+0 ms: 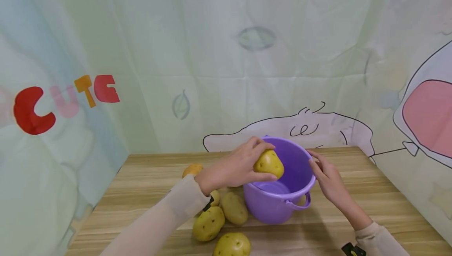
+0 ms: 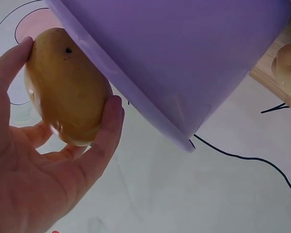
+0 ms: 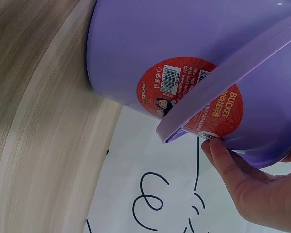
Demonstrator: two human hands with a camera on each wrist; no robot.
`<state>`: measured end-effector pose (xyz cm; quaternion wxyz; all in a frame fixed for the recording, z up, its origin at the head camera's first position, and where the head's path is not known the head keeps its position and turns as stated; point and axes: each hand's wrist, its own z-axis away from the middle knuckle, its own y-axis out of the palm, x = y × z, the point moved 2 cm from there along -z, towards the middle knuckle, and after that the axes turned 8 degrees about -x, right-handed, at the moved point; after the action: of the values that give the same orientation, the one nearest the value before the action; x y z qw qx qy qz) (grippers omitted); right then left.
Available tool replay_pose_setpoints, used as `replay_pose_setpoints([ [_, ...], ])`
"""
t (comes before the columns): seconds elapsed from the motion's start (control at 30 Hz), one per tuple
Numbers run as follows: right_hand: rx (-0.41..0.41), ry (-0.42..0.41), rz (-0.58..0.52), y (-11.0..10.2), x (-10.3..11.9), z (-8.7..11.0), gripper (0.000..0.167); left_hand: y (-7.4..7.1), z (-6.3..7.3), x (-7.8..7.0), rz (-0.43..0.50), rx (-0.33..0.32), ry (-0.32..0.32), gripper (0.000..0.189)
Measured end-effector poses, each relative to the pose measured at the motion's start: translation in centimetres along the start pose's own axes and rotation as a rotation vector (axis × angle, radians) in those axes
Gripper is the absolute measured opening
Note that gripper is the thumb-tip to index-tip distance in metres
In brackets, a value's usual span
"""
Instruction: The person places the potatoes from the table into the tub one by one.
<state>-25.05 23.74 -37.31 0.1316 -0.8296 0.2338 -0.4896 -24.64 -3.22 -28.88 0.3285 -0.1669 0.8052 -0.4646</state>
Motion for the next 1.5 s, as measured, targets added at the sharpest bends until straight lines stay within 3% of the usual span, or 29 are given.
replay_pose_setpoints([
  [0.37,-0.003,0.008,-0.014,0.09,-0.01,-0.10,0.040,0.67,-0.35,-0.10,-0.021,0.002,0.058,0.072],
  [0.9,-0.009,-0.006,-0.017,0.12,0.06,0.00,0.040,0.92,0.10,-0.11,-0.107,0.026,0.051,0.071],
  [1.2,-0.006,-0.014,-0.020,0.22,0.13,0.03,0.040,0.32,-0.03,-0.03,-0.063,-0.044,0.054,0.063],
  [1.5,0.000,-0.015,-0.007,0.21,0.07,0.10,0.042,0.00,0.24,0.22,-0.077,-0.043,0.039,0.060],
])
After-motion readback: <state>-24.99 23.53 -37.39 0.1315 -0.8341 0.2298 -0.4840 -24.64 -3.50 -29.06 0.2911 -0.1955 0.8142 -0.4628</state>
